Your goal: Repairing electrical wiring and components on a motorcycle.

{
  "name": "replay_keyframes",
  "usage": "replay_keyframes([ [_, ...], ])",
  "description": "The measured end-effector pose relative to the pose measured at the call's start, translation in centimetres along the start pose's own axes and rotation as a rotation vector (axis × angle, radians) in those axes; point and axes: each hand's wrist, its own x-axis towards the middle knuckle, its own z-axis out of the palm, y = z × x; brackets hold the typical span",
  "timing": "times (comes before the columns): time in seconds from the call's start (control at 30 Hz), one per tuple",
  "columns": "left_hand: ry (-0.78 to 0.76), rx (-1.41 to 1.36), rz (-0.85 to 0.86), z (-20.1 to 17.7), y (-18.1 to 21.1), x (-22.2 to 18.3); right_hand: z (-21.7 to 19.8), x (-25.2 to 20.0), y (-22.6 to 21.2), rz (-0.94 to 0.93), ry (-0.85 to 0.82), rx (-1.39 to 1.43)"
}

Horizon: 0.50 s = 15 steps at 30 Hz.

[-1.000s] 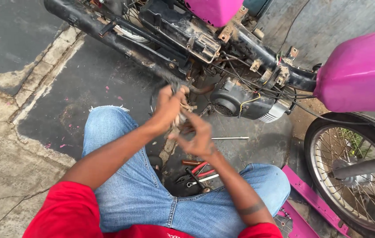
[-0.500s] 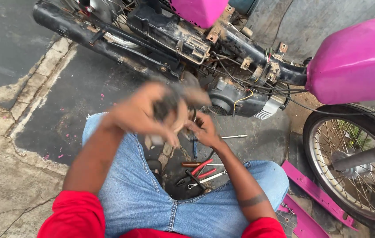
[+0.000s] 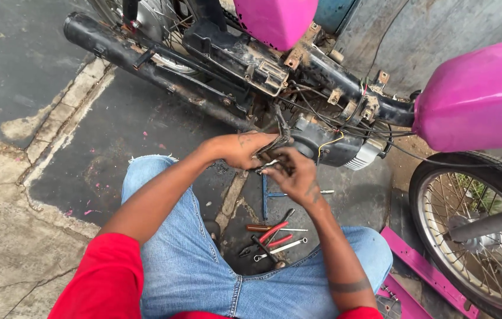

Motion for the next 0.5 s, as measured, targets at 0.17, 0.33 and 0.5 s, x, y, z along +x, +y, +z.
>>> replay_keyframes([
  [0.17, -0.061, -0.476, -0.235, -1.3, 4.5, 0.7, -2.4, -0.5, 2.0, 0.159, 0.265, 0.08],
  [0.33, -0.123, -0.401, -0.382, -0.7, 7.6, 1.0, -4.1, -0.5, 1.2, 0.062, 0.256, 0.082],
  [0.5, -0.049, -0.326, -0.278, -2.5, 5.0, 0.1, -5.1, -0.7, 1.7, 0.249, 0.068, 0.083],
])
